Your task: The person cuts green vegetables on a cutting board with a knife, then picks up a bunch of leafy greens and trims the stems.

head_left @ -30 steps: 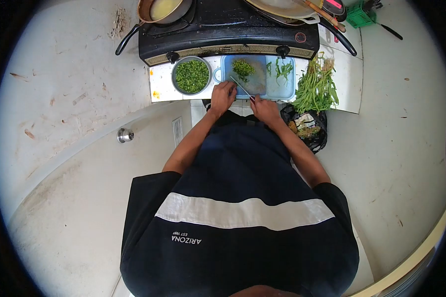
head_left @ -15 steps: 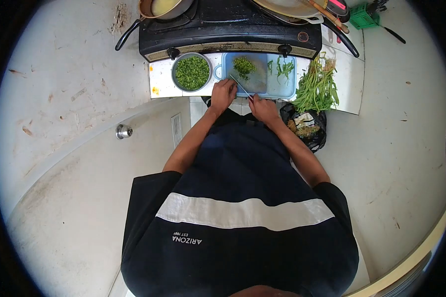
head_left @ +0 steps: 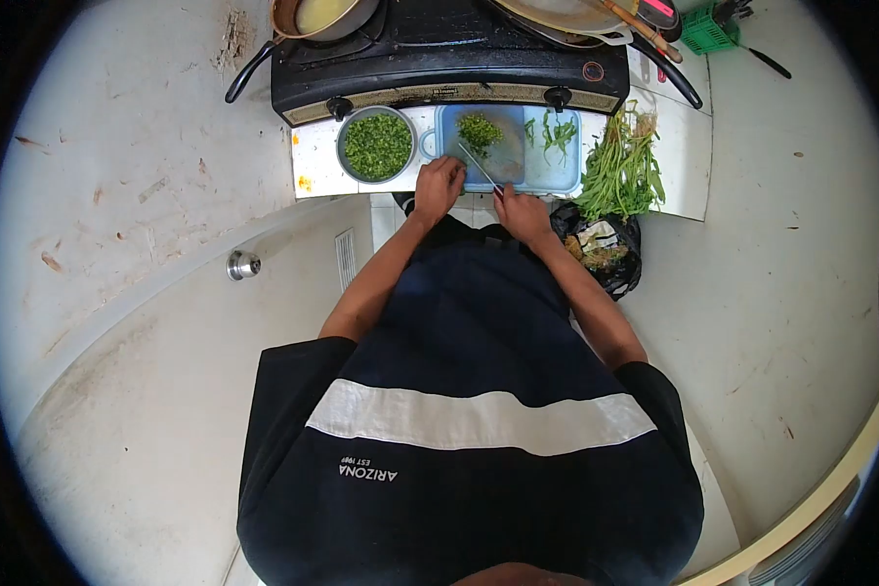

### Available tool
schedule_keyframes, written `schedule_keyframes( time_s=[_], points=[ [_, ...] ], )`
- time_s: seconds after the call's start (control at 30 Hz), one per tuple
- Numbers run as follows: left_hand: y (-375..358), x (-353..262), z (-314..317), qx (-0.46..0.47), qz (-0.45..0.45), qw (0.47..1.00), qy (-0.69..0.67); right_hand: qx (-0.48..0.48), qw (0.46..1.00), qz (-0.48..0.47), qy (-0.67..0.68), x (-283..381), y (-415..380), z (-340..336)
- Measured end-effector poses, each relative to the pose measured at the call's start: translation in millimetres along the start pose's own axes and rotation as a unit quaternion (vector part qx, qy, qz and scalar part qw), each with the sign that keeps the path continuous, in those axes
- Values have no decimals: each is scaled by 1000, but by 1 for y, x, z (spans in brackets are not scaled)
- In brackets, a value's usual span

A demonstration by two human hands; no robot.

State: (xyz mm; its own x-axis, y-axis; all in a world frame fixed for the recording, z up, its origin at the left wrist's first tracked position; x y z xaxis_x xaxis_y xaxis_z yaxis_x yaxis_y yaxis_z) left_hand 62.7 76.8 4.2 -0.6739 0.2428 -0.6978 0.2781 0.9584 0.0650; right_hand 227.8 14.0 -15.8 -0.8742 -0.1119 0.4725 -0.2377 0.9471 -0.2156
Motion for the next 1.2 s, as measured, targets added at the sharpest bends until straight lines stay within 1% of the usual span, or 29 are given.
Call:
schedule_keyframes(
  time_s=[0.1,0.17,0.27,0.33,0.47,0.57,0.6,0.73,0.8,0.83,0.87,0.97,1.07,1.2],
  points=[
    [-1,4,1,-11,1,1000,-4,0,1000,1,9,5,1,-3],
    [-1,2,-1,-29,20,999,-9,-3,1000,-4,17,10,1,-1],
    [-1,-2,-4,-27,23,999,16,-9,999,-19,24,18,-1,1],
    [0,-1,-4,-21,18,1000,2,10,999,-5,30,18,-2,7],
    [1,0,-1,-6,16,1000,-4,9,1000,6,14,18,6,11],
    [-1,-1,-4,-21,18,1000,-8,1,1000,-6,23,26,14,8],
    [-2,0,-4,-22,18,1000,-7,11,1000,5,21,25,15,9],
    [-2,3,-2,-26,7,1000,-8,30,999,30,13,17,8,8],
    [-2,4,-3,-33,-1,999,-18,24,999,36,14,13,1,5],
    [-1,7,-2,-27,-20,999,-29,17,999,42,16,11,-1,3],
    [-1,10,-2,-21,-40,998,-40,18,999,42,15,10,-1,3],
    [-1,10,-5,-35,-47,996,-67,22,999,45,22,12,-1,2],
    [-2,13,-2,-16,-69,996,-52,14,999,25,25,18,0,0],
    [-2,9,-4,-14,-41,998,-43,26,999,16,21,24,0,1]
  ],
)
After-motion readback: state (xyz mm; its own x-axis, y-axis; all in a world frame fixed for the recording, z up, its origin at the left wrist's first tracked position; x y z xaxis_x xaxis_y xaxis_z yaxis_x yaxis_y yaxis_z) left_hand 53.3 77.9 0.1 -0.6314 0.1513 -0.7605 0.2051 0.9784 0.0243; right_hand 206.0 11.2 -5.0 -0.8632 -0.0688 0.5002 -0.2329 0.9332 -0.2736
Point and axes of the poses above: each hand's wrist, its own y-axis towards the middle knuckle, its own z-axis out of the palm, x = y × z, the point moved 10 cm from there along y, towards the middle knuckle, and after that the axes turned 4 degrees about y, right-handed, at the moved point
